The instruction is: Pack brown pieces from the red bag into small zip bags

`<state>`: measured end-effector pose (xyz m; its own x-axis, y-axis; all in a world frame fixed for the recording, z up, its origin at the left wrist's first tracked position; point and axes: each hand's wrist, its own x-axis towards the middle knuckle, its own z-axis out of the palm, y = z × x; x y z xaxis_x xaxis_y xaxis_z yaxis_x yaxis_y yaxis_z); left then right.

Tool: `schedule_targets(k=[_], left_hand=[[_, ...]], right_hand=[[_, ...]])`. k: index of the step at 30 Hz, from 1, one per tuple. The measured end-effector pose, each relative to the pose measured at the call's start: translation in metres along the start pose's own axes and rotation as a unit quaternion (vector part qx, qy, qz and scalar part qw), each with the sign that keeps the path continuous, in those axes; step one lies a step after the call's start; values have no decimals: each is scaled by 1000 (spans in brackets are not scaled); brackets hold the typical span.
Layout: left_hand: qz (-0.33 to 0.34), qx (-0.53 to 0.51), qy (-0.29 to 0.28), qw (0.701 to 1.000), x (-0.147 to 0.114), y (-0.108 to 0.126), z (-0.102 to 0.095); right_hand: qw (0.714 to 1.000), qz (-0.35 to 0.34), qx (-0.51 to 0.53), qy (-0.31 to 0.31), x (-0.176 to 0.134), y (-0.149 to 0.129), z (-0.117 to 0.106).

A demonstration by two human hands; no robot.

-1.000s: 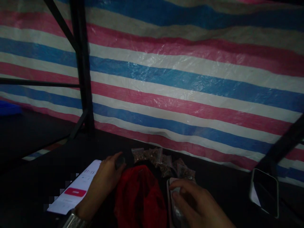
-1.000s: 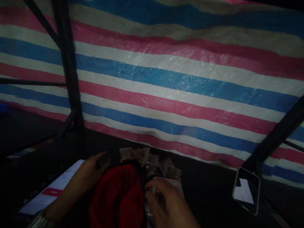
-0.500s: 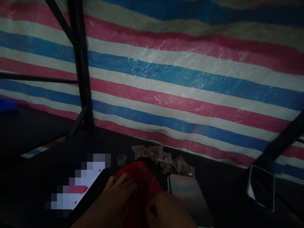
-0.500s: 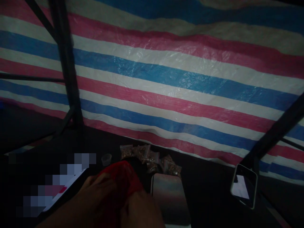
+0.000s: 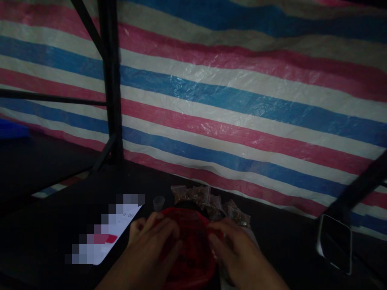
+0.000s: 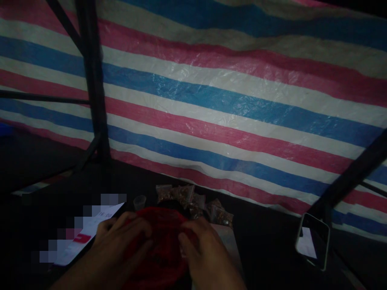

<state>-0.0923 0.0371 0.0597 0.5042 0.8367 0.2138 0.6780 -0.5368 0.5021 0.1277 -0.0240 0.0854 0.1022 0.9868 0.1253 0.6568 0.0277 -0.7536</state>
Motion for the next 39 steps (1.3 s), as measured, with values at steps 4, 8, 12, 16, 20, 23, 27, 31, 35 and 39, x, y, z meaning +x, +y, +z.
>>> schedule_targets(k=[4, 8, 12, 16, 20, 23, 27, 31, 35, 39], left_hand=[[5, -209, 69, 976, 2, 19, 17], [-26, -354, 75, 932, 11, 24, 40], [-26, -325, 128, 936, 22, 12, 45], [-35, -204, 269, 941, 21, 1, 48], [-33, -153, 344, 926, 15, 11, 52], [-56, -309, 197, 929, 18, 28, 49], [-118, -534, 96, 832, 28, 41, 42], [-143, -603, 82, 781, 29, 41, 38], [-180, -522, 118, 825, 22, 38, 39], [-99, -385, 86, 914, 23, 29, 42]], right_hand=[[986, -38, 139, 87, 6, -15, -2], [966, 2, 246, 75, 11, -21, 5], [957, 26, 282, 67, 14, -17, 4], [940, 54, 327, 80, 19, -13, 4], [921, 85, 371, 88, 25, -15, 14], [921, 79, 374, 72, 30, -10, 24], [923, 53, 377, 64, 33, -1, 32], [908, 81, 405, 61, 33, -6, 30], [903, 100, 407, 95, 33, -12, 29], [917, 60, 324, 226, 33, -13, 38]])
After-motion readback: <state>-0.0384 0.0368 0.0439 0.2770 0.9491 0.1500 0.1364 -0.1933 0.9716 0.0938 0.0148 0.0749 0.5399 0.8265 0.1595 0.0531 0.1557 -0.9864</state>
